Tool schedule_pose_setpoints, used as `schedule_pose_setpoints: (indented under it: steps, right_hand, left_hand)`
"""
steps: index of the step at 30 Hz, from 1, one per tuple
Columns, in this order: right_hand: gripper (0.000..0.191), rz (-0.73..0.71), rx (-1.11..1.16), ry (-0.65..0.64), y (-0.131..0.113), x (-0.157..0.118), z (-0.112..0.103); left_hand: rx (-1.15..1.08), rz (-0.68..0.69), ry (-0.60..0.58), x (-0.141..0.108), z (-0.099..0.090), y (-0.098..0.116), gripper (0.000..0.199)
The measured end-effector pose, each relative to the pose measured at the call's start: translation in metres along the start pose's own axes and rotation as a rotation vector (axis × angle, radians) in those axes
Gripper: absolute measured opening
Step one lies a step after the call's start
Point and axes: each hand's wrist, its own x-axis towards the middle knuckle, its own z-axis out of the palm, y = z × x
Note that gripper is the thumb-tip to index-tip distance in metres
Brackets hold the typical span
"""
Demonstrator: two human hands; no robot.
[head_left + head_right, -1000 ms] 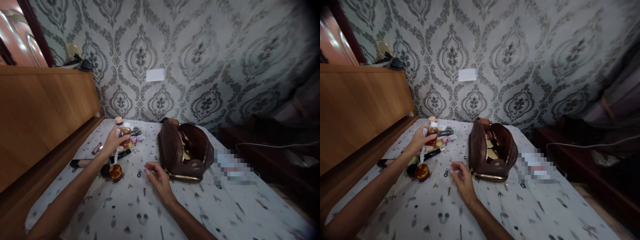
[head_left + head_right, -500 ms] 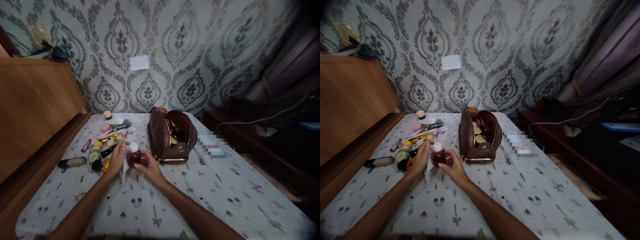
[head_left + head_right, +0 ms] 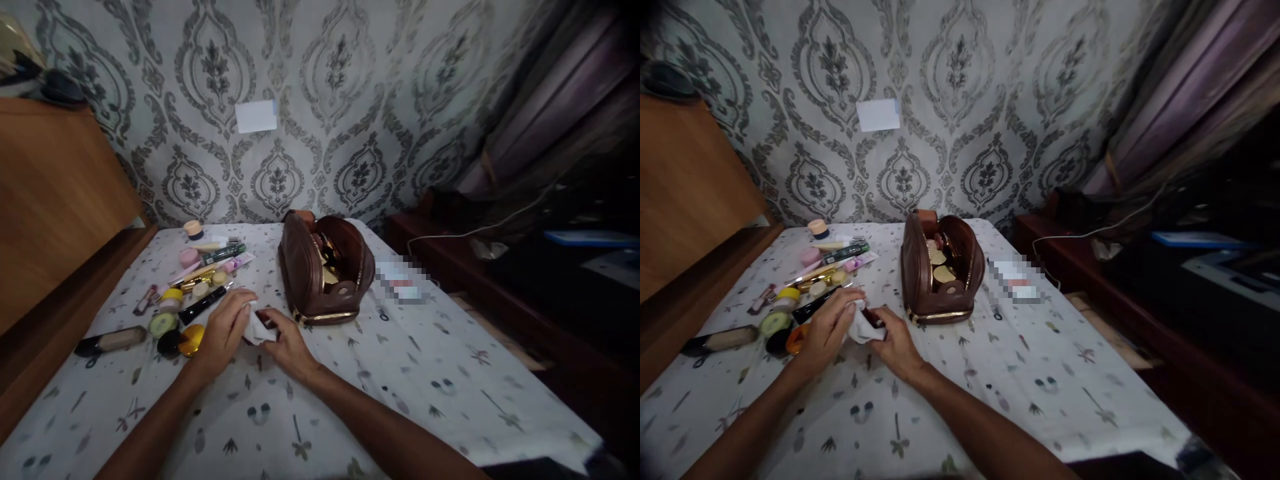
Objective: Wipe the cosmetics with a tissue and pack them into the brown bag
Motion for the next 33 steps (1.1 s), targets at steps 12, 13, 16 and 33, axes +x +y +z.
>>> schedule_pose_setpoints:
  steps: [12,13,16,33]
  right_hand:
    - [0.043,-0.093,-0.164,-0.048,0.003,-0.007,-0.001]
    - [0.043,-0.087,-0.164,-0.049,0.002,-0.007,-0.001]
    - [0.037,-0.071,-0.129,-0.047,0.001,-0.007,-0.002]
    - [0.033,0.131,0.363,-0.044,-0.006,0.006,-0.004]
  left_hand:
    - [-0.454,-0.550,0.072,0.002,-0.007,-0.007,0.037]
    - [-0.511,-0.579,0.075,0.002,-0.007,-0.010,0.038]
    - [-0.641,-0.640,0.117,0.003,-0.008,-0.019,0.038]
    - [0.034,-0.278,0.036,-0.014,0.018,-0.003,0.031]
